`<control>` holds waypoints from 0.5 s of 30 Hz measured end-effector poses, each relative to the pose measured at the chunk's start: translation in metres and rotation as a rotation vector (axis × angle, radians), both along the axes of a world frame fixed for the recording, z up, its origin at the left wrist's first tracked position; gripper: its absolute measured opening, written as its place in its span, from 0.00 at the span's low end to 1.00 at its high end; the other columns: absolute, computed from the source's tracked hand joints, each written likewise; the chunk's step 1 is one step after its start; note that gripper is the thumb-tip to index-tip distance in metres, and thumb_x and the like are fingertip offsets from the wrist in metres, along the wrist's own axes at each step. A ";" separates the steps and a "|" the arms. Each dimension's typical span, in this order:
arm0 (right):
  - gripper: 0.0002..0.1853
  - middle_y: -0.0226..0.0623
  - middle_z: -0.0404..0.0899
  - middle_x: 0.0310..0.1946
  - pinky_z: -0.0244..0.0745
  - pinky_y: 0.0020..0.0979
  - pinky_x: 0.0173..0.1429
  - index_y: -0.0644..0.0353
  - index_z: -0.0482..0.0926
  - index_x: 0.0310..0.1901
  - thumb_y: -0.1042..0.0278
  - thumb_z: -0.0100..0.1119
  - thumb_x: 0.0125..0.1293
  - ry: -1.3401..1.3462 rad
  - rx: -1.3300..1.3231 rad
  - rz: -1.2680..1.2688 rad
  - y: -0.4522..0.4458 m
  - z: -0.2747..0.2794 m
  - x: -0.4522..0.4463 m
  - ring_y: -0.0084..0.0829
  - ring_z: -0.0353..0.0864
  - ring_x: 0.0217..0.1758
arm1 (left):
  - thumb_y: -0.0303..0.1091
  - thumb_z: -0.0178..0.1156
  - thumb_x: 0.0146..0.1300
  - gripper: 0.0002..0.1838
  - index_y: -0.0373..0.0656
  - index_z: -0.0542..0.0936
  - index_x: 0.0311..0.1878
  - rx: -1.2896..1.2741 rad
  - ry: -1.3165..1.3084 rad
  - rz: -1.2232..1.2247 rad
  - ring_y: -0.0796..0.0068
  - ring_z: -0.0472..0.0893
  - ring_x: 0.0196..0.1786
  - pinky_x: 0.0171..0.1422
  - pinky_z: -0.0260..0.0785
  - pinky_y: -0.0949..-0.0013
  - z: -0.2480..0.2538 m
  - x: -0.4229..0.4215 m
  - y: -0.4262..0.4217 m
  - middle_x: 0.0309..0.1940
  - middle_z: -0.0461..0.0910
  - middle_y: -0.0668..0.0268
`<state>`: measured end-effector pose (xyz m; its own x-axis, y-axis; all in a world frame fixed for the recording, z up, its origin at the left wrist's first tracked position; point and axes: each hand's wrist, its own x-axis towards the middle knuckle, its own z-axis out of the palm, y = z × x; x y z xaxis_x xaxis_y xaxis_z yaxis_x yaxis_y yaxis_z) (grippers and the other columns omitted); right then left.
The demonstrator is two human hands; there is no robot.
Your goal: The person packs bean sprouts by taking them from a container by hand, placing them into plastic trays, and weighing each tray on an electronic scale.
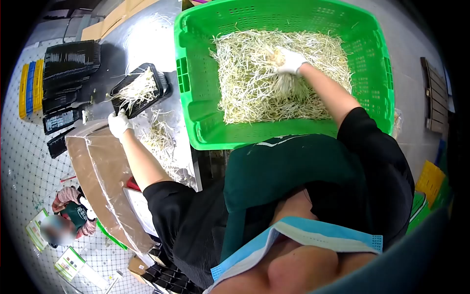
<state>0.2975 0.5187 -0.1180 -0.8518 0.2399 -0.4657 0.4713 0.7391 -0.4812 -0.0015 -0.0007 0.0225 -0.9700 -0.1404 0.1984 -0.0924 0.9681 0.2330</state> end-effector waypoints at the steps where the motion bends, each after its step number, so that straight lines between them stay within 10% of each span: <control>1: 0.58 0.51 0.72 0.58 0.71 0.32 0.59 0.62 0.50 0.71 0.40 0.67 0.42 -0.001 0.002 0.001 0.005 0.007 0.004 0.38 0.77 0.56 | 0.42 0.64 0.54 0.18 0.38 0.80 0.41 0.076 -0.030 0.008 0.59 0.81 0.36 0.44 0.71 0.62 -0.010 -0.017 -0.021 0.34 0.83 0.56; 3: 0.58 0.49 0.72 0.59 0.73 0.29 0.56 0.62 0.50 0.71 0.42 0.67 0.42 0.106 -0.071 -0.066 0.016 0.043 0.012 0.37 0.78 0.54 | 0.37 0.64 0.56 0.12 0.39 0.77 0.36 0.808 0.003 -0.010 0.71 0.77 0.30 0.33 0.66 0.68 0.000 -0.004 -0.027 0.28 0.79 0.65; 6: 0.58 0.52 0.73 0.55 0.75 0.31 0.53 0.62 0.45 0.72 0.44 0.66 0.44 0.006 -0.113 -0.061 -0.005 0.075 0.010 0.38 0.78 0.50 | 0.33 0.60 0.56 0.12 0.37 0.81 0.42 1.461 -0.122 0.012 0.59 0.81 0.41 0.45 0.74 0.57 0.026 0.023 -0.030 0.39 0.83 0.57; 12: 0.62 0.55 0.70 0.57 0.73 0.33 0.57 0.65 0.42 0.72 0.44 0.68 0.43 0.322 0.682 0.005 -0.048 -0.020 0.016 0.41 0.75 0.55 | 0.19 0.58 0.51 0.24 0.32 0.74 0.55 1.820 -0.042 -0.048 0.47 0.75 0.56 0.61 0.67 0.43 0.070 0.097 0.003 0.54 0.76 0.50; 15: 0.59 0.58 0.71 0.57 0.70 0.34 0.61 0.64 0.46 0.72 0.43 0.68 0.43 -0.303 0.195 0.039 -0.027 0.013 -0.008 0.44 0.75 0.57 | 0.18 0.54 0.48 0.27 0.31 0.72 0.56 1.944 -0.014 0.174 0.45 0.74 0.57 0.63 0.65 0.43 0.074 0.122 0.039 0.53 0.76 0.50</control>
<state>0.2897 0.4913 -0.1053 -0.6928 0.3190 -0.6467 0.5400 0.8239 -0.1721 0.1204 0.0387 0.0968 -0.9235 -0.2020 -0.3263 -0.1545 -0.5825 0.7980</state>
